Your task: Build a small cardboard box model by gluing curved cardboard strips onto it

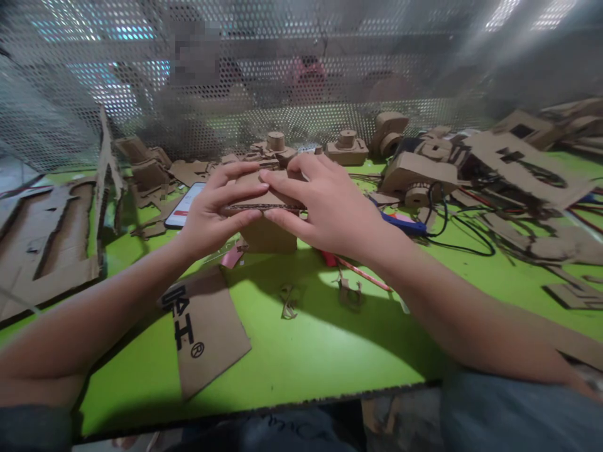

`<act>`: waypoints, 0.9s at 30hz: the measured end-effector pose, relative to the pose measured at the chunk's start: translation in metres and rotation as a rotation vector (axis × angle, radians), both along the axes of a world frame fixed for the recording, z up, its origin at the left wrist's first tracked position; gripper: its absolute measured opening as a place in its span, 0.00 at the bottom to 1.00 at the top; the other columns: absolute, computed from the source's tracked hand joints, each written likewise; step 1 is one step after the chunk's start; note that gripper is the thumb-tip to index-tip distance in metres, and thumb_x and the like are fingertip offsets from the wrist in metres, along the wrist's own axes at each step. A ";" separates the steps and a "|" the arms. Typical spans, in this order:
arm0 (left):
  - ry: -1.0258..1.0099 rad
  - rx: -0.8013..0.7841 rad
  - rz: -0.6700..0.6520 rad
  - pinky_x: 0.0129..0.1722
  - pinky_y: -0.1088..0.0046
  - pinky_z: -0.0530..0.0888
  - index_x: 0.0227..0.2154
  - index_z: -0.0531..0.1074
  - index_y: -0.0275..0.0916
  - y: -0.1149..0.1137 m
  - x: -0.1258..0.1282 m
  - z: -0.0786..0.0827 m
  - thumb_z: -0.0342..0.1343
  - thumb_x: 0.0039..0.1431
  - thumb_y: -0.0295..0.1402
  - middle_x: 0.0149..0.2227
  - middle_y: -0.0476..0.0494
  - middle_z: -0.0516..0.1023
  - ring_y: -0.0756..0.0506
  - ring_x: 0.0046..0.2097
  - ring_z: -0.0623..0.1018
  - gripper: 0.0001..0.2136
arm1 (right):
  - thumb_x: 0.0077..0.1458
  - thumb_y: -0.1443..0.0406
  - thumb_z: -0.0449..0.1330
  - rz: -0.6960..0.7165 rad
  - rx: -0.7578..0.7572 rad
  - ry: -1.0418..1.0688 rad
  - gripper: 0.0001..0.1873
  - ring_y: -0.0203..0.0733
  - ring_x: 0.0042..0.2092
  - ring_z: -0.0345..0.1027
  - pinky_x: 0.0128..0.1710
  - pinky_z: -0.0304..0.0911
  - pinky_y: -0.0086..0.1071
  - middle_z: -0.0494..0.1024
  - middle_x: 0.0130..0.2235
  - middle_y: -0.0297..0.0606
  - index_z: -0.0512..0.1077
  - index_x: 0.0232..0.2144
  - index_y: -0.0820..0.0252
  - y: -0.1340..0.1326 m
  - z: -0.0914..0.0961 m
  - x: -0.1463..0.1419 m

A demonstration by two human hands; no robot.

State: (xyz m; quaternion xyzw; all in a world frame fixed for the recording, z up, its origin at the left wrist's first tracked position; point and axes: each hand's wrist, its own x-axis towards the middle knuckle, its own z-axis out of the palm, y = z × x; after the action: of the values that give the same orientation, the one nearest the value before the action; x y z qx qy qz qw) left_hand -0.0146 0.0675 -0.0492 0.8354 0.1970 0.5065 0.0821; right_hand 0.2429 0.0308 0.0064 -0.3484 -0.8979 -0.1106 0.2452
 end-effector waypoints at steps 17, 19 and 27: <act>0.035 0.036 -0.035 0.71 0.48 0.75 0.63 0.77 0.60 0.012 -0.002 -0.005 0.63 0.70 0.54 0.68 0.42 0.75 0.35 0.70 0.75 0.22 | 0.72 0.46 0.56 0.018 -0.084 0.015 0.32 0.59 0.56 0.73 0.59 0.71 0.56 0.77 0.56 0.51 0.73 0.71 0.49 0.006 0.001 0.003; 0.059 0.045 -0.032 0.72 0.48 0.74 0.64 0.76 0.59 0.013 -0.004 -0.005 0.63 0.69 0.56 0.69 0.41 0.74 0.34 0.71 0.74 0.24 | 0.70 0.45 0.57 0.027 -0.122 -0.002 0.34 0.61 0.57 0.73 0.59 0.71 0.57 0.76 0.58 0.53 0.71 0.72 0.50 0.004 0.004 0.004; 0.062 0.046 -0.032 0.73 0.44 0.72 0.63 0.76 0.60 0.007 -0.004 -0.006 0.63 0.70 0.54 0.71 0.43 0.71 0.33 0.73 0.71 0.22 | 0.72 0.49 0.57 -0.024 -0.037 -0.074 0.33 0.62 0.58 0.73 0.59 0.70 0.57 0.76 0.60 0.53 0.68 0.74 0.49 -0.001 0.004 0.005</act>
State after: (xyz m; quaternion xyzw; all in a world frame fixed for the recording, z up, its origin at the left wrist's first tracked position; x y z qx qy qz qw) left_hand -0.0185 0.0747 -0.0553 0.8553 0.1742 0.4836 0.0648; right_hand 0.2475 0.0294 0.0104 -0.3592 -0.9040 -0.1099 0.2040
